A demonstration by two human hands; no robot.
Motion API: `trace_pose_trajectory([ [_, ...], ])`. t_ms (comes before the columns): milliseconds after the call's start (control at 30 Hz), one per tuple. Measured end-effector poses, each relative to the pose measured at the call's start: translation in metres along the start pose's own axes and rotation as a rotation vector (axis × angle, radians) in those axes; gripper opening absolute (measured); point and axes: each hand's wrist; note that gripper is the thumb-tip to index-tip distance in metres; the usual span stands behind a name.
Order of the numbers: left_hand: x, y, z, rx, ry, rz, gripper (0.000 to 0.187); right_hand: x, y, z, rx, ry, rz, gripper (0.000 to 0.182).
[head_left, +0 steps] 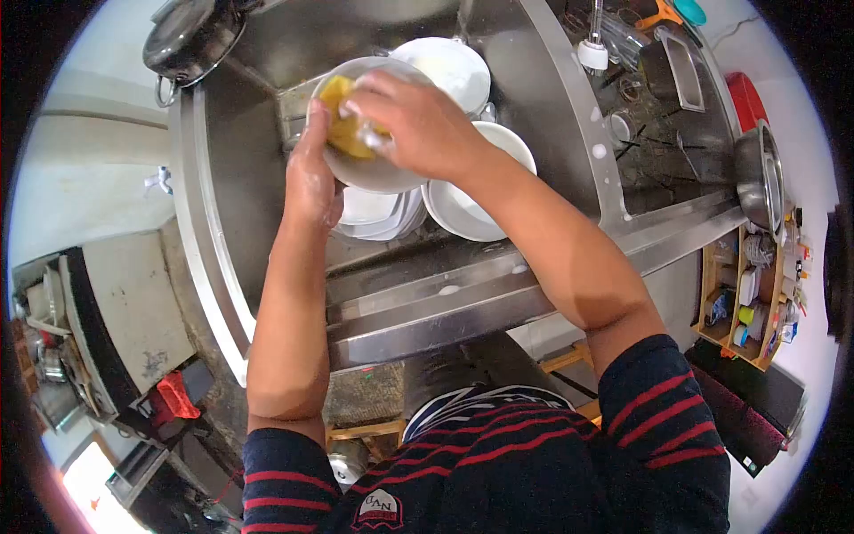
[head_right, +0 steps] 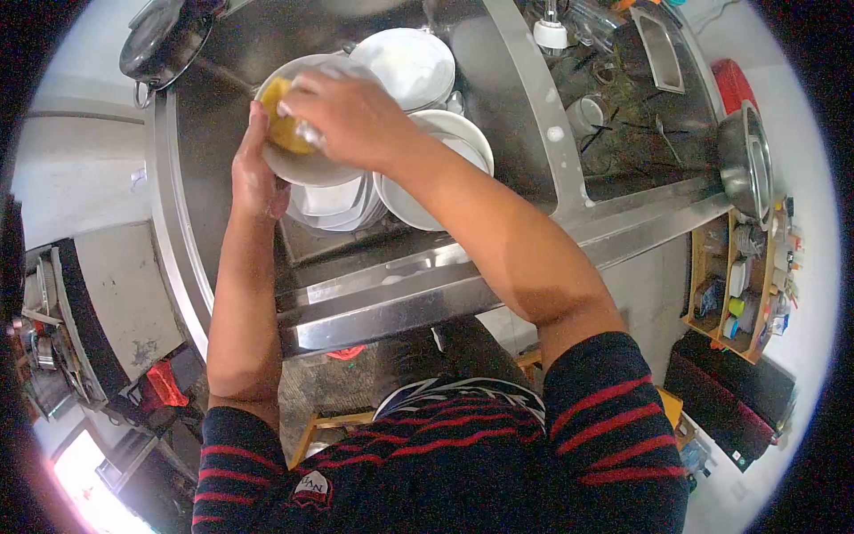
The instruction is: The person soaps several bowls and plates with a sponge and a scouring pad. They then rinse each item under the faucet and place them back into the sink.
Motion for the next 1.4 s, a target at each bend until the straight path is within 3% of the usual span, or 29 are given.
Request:
trace_pose_trajectory([
  [67,-0.001,-0.001,0.001,0.010,-0.050,0.002,0.058,0.000,-0.006,-0.005,-0.024,0.254,-0.163,0.028],
  [167,0.001,0.000,0.004,0.032,-0.027,0.020,0.059,-0.009,-0.007,-0.002,0.065,0.443,-0.127,0.023],
  [233,0.001,-0.003,0.006,0.259,-0.033,-0.085,0.059,-0.014,-0.008,0.020,0.156,0.476,-0.049,0.018],
  [300,-0.003,-0.007,0.007,0.293,-0.060,-0.111,0.058,-0.013,-0.014,0.035,0.455,0.364,0.324,0.020],
  [333,-0.003,-0.008,0.007,0.343,-0.058,-0.083,0.054,0.002,-0.009,0.034,0.557,0.193,0.183,0.024],
  [367,-0.002,-0.008,0.010,0.389,-0.060,-0.049,0.050,0.005,-0.006,0.034,0.557,0.194,0.185,0.024],
  [433,0.004,-0.002,0.007,0.406,-0.085,-0.035,0.048,0.008,-0.003,0.033,0.692,-0.452,-0.108,0.029],
  [500,0.002,-0.005,0.007,0.343,0.009,-0.061,0.049,0.003,0.000,0.031,0.672,-0.545,-0.090,0.030],
  [567,-0.005,-0.010,-0.002,0.253,0.078,-0.107,0.051,-0.022,-0.007,0.039,0.254,-0.225,0.160,0.032],
  [633,-0.014,-0.014,-0.004,0.223,0.084,-0.162,0.059,-0.034,-0.007,0.038,0.237,-0.105,0.280,0.036],
  [700,-0.015,-0.013,-0.012,0.115,0.172,-0.110,0.062,-0.047,-0.004,0.027,0.057,0.144,0.242,0.040],
  [767,-0.012,-0.010,-0.018,0.100,0.046,-0.083,0.065,-0.054,-0.002,0.016,0.062,0.238,0.198,0.039],
  [900,-0.002,-0.008,-0.008,0.101,0.001,0.035,0.061,-0.060,-0.003,0.011,0.145,0.462,0.102,0.039],
  [967,0.006,-0.001,-0.002,-0.027,-0.033,0.074,0.061,-0.053,0.000,0.013,0.300,0.567,0.045,0.040],
  [1000,0.009,-0.001,0.003,0.005,-0.052,0.059,0.058,-0.049,0.005,0.013,0.213,0.622,0.070,0.038],
  [1167,0.013,0.012,0.007,0.035,-0.240,0.122,0.051,-0.042,0.029,0.034,0.332,0.678,0.118,0.030],
  [1233,0.017,0.016,0.020,0.071,-0.280,0.015,0.051,-0.042,0.025,0.047,0.714,0.659,0.434,0.028],
  [1333,0.007,0.003,0.039,0.189,-0.376,0.085,0.054,-0.046,0.034,0.057,0.776,0.569,0.375,0.033],
  [1400,0.007,0.005,0.038,0.232,-0.430,0.135,0.057,-0.059,0.035,0.055,0.909,0.314,0.443,0.036],
])
Point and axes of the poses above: each hand's wrist, its own y-axis away from the middle knuckle, its own x-axis out of the palm, z = x × y, and after that the axes turned 13 degrees about -z, right-handed
